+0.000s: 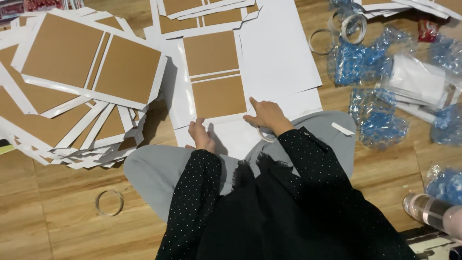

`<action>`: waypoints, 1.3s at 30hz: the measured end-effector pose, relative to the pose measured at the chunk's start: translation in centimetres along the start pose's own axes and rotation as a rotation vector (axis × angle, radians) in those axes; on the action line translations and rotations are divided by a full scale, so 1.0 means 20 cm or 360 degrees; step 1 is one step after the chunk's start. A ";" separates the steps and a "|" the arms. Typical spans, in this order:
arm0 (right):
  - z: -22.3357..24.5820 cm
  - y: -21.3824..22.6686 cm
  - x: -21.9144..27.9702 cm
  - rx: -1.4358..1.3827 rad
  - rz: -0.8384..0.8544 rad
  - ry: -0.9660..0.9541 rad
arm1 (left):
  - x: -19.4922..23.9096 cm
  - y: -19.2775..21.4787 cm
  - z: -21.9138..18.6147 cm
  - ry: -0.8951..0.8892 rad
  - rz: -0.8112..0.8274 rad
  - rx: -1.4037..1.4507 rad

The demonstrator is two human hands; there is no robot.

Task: Applying double-sided tape to cardboard sheets for packaging assembly

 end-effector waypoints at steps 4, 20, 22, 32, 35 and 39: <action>0.00 -0.07 -0.03 0.0070 0.0019 -0.0004 | -0.03 0.01 0.08 0.0018 0.0001 -0.0098; -0.07 0.03 0.07 -0.0259 -0.0087 0.0054 | 0.23 -0.24 0.15 -0.0397 0.0249 -0.0134; -0.14 0.01 0.07 -0.0411 -0.0054 0.0038 | 0.18 -0.22 0.15 -0.0600 0.0243 -0.0229; -0.37 -0.13 -0.12 -0.2739 -0.0419 0.0161 | 0.13 -0.50 -0.38 -0.1402 0.0711 -0.0683; -0.34 -0.12 -0.10 -0.2739 -0.0411 0.0177 | 0.08 -0.51 -0.44 -0.1515 0.0601 -0.1001; -0.24 -0.08 -0.08 -0.2537 -0.0574 0.0366 | 0.34 -0.51 -0.38 -0.1618 0.0915 -0.1247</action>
Point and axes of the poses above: each hand's wrist, its own x-axis away from the middle knuckle, its own y-axis out of the back of the hand, z = x × y, the point moved 3 cm from there along -x, towards the middle knuckle, and after that the axes turned 9 degrees about x, right-handed, at the moved point
